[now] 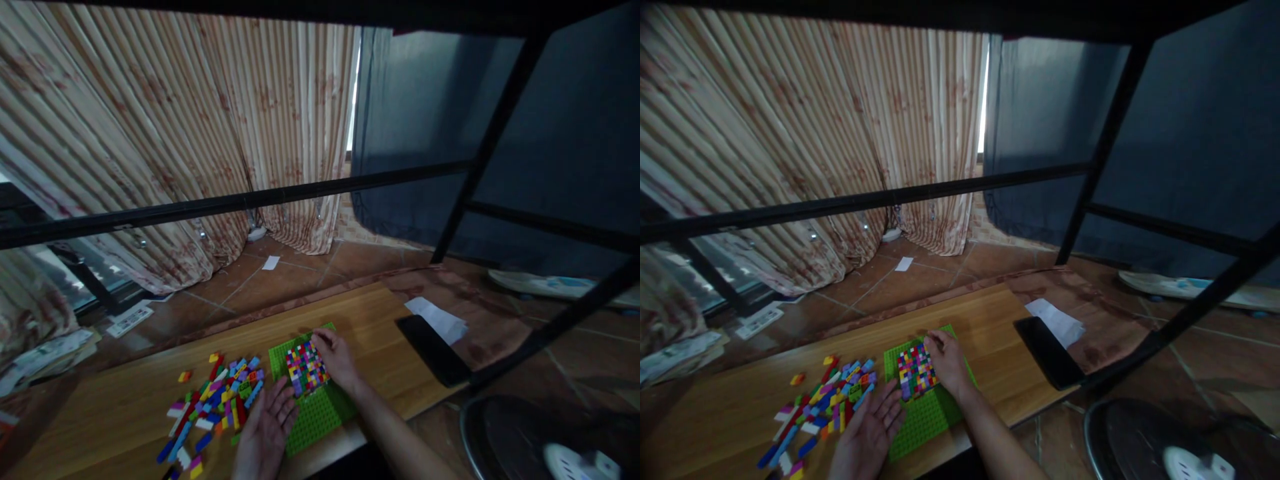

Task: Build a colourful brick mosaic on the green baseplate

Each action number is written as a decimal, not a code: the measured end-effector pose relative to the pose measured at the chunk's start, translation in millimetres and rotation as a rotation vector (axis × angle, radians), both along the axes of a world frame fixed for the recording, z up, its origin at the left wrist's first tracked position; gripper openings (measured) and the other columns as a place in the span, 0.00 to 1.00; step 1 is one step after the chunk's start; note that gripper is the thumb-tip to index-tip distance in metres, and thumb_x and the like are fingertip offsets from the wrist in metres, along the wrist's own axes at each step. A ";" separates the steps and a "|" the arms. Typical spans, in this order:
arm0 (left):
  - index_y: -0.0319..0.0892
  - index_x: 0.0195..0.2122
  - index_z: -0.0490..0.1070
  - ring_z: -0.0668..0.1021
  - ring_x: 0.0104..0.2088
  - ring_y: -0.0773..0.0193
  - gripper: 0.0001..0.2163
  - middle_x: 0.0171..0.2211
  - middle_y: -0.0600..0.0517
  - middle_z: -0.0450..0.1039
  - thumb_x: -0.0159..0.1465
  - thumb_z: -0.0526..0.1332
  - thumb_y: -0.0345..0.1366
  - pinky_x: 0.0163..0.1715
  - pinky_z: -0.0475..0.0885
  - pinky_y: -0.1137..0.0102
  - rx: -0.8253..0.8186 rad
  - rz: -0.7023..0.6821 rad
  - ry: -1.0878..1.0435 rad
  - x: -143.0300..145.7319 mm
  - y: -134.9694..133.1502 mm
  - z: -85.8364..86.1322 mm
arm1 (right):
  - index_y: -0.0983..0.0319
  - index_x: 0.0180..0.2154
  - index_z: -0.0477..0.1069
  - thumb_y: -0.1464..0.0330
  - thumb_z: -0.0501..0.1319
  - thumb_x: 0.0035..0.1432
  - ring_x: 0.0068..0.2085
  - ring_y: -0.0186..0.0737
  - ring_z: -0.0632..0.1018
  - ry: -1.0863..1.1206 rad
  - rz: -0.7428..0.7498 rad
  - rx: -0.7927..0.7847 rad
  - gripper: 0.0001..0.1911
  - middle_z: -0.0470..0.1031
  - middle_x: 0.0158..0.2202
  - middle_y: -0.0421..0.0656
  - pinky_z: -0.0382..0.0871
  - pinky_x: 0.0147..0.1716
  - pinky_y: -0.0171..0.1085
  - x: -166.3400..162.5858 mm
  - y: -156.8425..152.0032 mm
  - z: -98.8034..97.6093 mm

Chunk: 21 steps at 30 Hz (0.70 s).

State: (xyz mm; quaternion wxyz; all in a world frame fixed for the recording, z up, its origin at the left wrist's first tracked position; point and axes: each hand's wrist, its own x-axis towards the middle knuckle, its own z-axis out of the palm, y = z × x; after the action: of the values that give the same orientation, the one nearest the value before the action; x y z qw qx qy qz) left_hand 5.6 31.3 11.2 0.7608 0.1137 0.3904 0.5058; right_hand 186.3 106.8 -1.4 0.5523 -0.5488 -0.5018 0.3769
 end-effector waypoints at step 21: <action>0.45 0.34 0.77 0.75 0.45 0.54 0.09 0.38 0.49 0.78 0.53 0.62 0.39 0.51 0.64 0.63 0.415 0.097 0.955 49.5 78.5 4.9 | 0.61 0.41 0.75 0.61 0.55 0.59 0.41 0.42 0.77 0.108 -0.099 -0.027 0.15 0.78 0.39 0.46 0.69 0.43 0.40 -30.0 -3.7 1.0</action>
State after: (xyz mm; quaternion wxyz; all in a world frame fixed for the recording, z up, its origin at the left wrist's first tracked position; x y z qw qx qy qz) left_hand 55.1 109.8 16.1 0.4351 0.4617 0.5902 0.4992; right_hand 156.3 103.2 -0.3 0.5891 -0.5592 -0.4385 0.3847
